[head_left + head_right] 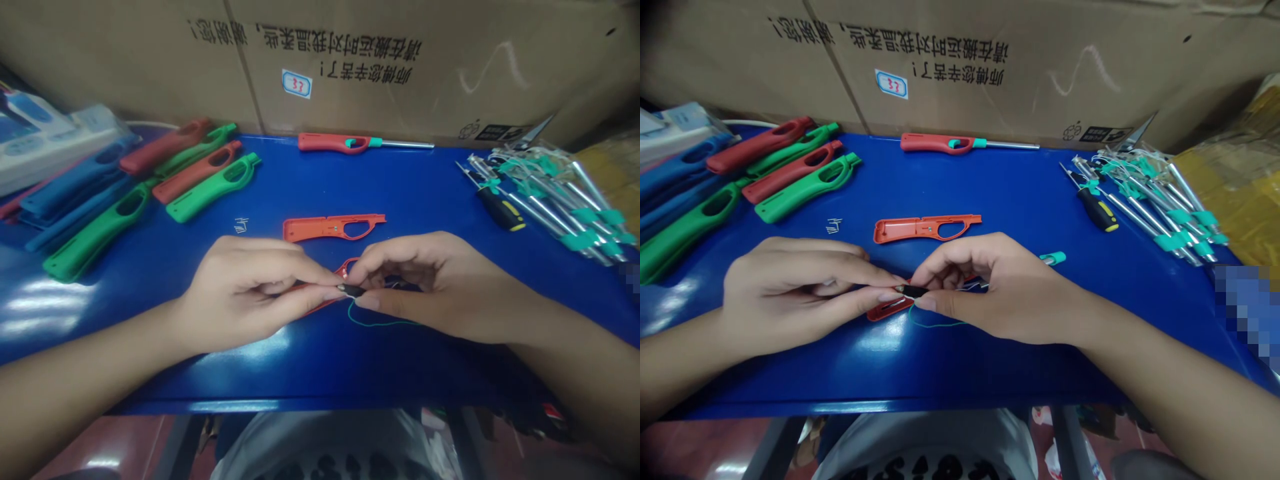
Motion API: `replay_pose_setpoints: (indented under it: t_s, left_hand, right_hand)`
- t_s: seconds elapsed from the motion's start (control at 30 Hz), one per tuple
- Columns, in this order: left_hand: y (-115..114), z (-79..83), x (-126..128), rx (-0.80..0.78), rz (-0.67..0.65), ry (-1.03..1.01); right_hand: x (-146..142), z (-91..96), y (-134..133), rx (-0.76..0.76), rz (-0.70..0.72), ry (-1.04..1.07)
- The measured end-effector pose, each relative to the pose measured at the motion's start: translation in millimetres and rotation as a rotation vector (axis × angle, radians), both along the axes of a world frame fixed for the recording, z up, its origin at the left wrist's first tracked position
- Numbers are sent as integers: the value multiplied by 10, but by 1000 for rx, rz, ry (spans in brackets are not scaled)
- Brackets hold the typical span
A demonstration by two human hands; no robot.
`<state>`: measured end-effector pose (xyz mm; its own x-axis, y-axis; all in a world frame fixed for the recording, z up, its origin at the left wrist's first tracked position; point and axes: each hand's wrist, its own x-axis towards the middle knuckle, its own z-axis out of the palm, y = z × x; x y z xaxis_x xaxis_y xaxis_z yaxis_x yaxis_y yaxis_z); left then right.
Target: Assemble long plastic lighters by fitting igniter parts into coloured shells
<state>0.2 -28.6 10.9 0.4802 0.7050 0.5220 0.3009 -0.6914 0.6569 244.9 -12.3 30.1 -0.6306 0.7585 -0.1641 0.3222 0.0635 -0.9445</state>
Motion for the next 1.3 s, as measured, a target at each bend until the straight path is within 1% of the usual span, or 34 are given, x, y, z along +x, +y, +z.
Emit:
replay_pose_setpoints:
  t_s: [0.17,0.27,0.47,0.7,0.9,1.07,1.2,1.3]
  left_hand:
    - [8,-6,8,24,33,3]
    - [0,0,11,36,52,-9]
    - [-32,8,22,40,65,18]
    - [-57,-19,25,28,81,18]
    - [-95,28,16,15,108,40]
    - [-121,57,40,-10,159,52]
    - [-120,67,75,-82,204,15]
    - [-104,77,97,-216,256,-20]
  right_hand:
    - [-3,-10,-15,-17,-47,6]
    - [-17,5,-31,2,-67,6]
    - [-30,50,-64,32,-58,36]
    - [-17,62,-57,9,-60,48]
    - [-33,51,-52,-12,-99,35]
    - [-31,18,-50,-67,-136,43]
    - [-28,17,-29,-116,-138,67]
    - [-29,37,-4,-130,-149,94]
